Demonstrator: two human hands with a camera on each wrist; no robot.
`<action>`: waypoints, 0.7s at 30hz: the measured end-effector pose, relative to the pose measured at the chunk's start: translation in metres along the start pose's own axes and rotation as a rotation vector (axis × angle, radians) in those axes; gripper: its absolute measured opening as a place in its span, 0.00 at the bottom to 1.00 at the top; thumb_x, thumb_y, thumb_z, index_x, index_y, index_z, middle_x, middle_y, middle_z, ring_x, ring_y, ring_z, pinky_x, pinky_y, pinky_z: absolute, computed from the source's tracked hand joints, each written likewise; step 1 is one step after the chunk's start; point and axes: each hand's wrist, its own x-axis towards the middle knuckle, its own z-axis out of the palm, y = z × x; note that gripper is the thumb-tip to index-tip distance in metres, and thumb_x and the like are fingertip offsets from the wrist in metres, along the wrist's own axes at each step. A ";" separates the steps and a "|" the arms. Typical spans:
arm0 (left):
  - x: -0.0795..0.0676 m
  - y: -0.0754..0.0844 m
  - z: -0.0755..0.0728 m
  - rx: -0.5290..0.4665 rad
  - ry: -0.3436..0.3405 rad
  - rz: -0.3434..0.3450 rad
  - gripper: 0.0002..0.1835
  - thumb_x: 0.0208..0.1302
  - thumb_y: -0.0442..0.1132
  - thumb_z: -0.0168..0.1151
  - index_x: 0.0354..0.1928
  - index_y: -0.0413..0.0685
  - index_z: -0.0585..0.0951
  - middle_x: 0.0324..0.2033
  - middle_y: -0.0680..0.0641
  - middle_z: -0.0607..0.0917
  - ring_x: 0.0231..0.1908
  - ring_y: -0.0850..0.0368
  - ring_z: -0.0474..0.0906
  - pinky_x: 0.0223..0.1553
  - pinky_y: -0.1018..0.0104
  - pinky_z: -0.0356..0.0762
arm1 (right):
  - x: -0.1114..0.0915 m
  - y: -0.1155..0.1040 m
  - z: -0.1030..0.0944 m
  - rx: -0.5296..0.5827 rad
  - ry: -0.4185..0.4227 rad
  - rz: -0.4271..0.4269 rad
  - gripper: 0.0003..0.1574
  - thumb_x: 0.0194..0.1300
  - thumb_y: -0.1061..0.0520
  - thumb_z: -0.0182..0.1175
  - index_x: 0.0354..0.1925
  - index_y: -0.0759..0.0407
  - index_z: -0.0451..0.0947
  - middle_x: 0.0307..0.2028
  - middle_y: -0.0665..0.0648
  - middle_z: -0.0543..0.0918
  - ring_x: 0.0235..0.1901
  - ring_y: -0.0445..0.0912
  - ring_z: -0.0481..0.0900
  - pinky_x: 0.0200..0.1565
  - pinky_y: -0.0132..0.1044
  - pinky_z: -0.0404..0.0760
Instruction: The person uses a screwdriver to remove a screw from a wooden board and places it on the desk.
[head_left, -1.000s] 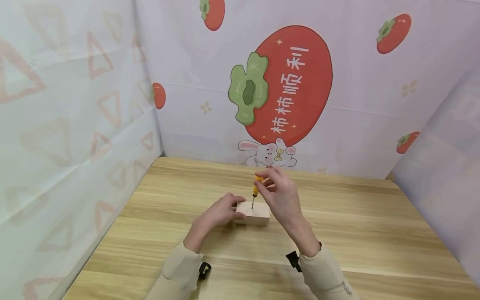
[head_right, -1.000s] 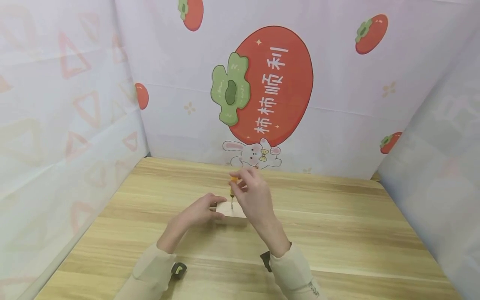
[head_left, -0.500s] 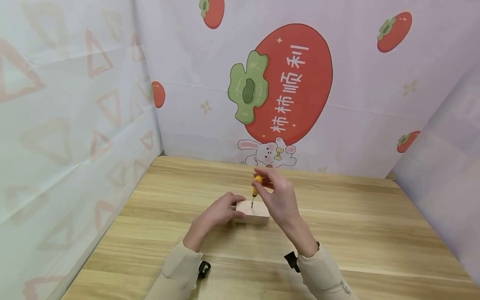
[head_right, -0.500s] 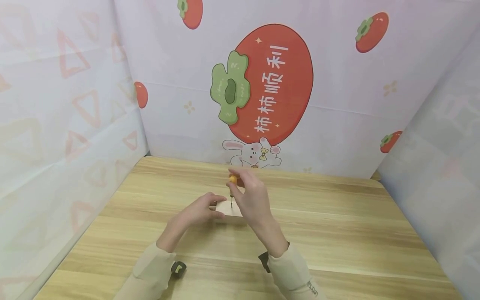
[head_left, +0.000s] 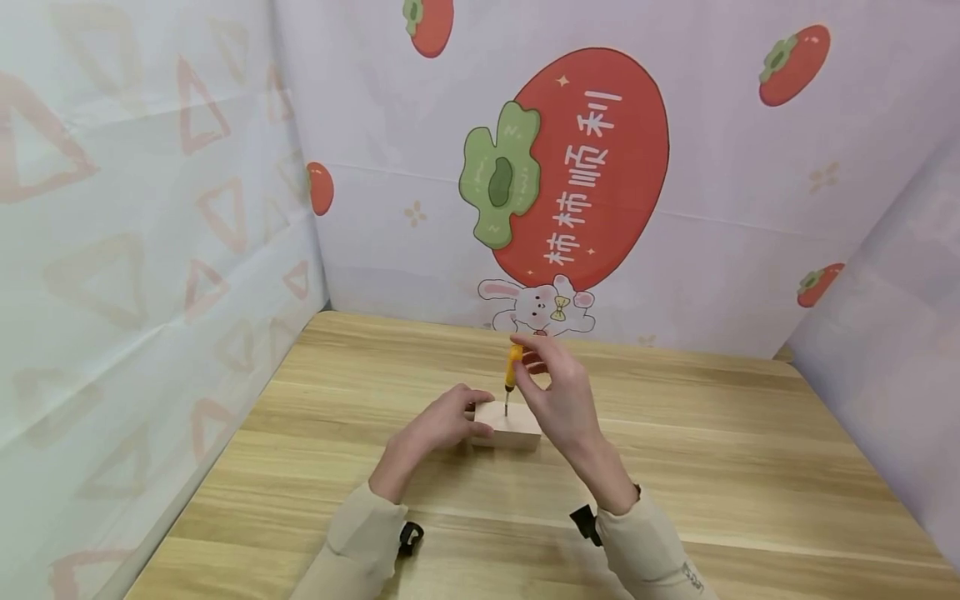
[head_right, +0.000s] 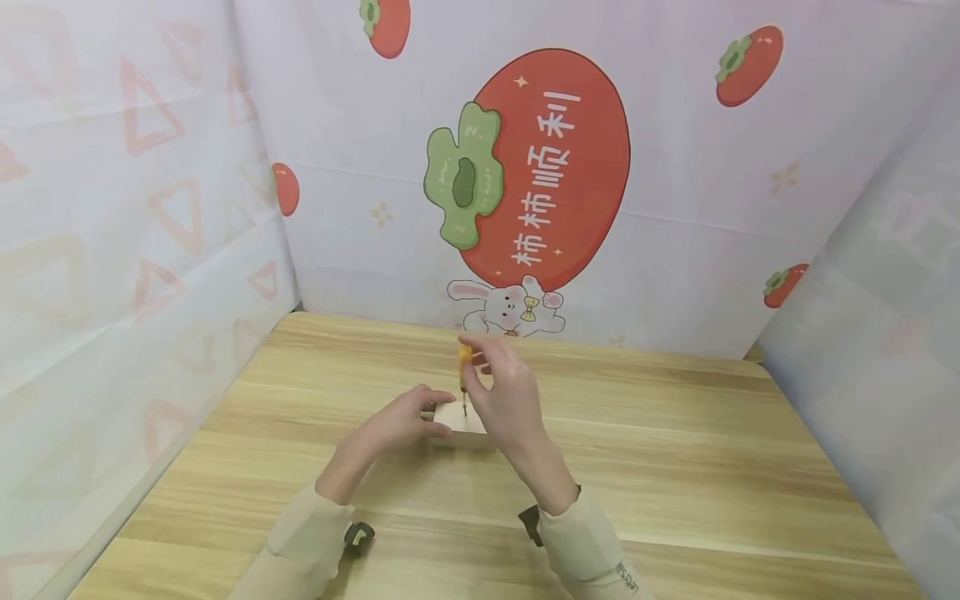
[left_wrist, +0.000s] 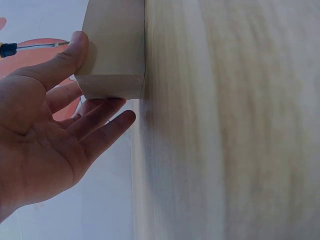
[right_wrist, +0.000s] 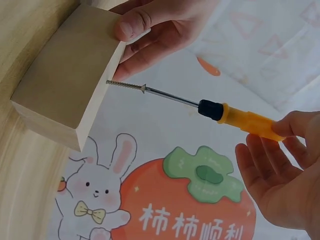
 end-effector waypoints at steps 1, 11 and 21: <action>0.000 0.000 0.000 -0.003 0.000 -0.001 0.28 0.58 0.45 0.73 0.61 0.48 0.80 0.47 0.47 0.78 0.48 0.55 0.74 0.55 0.54 0.74 | 0.000 0.001 0.000 -0.005 0.001 0.000 0.18 0.60 0.70 0.66 0.50 0.62 0.82 0.41 0.56 0.84 0.37 0.47 0.84 0.39 0.41 0.86; 0.001 -0.001 0.001 0.011 0.007 0.003 0.28 0.58 0.46 0.74 0.61 0.49 0.80 0.48 0.47 0.78 0.48 0.55 0.74 0.55 0.55 0.73 | -0.003 0.000 -0.001 -0.006 -0.007 0.049 0.17 0.58 0.68 0.70 0.46 0.60 0.81 0.40 0.56 0.79 0.35 0.48 0.83 0.34 0.41 0.86; 0.000 0.000 0.001 -0.003 -0.003 0.003 0.28 0.58 0.45 0.73 0.61 0.48 0.80 0.48 0.47 0.78 0.47 0.55 0.72 0.52 0.56 0.73 | -0.005 0.001 -0.001 0.045 -0.021 0.025 0.18 0.59 0.69 0.69 0.48 0.58 0.83 0.46 0.56 0.79 0.40 0.47 0.81 0.37 0.38 0.86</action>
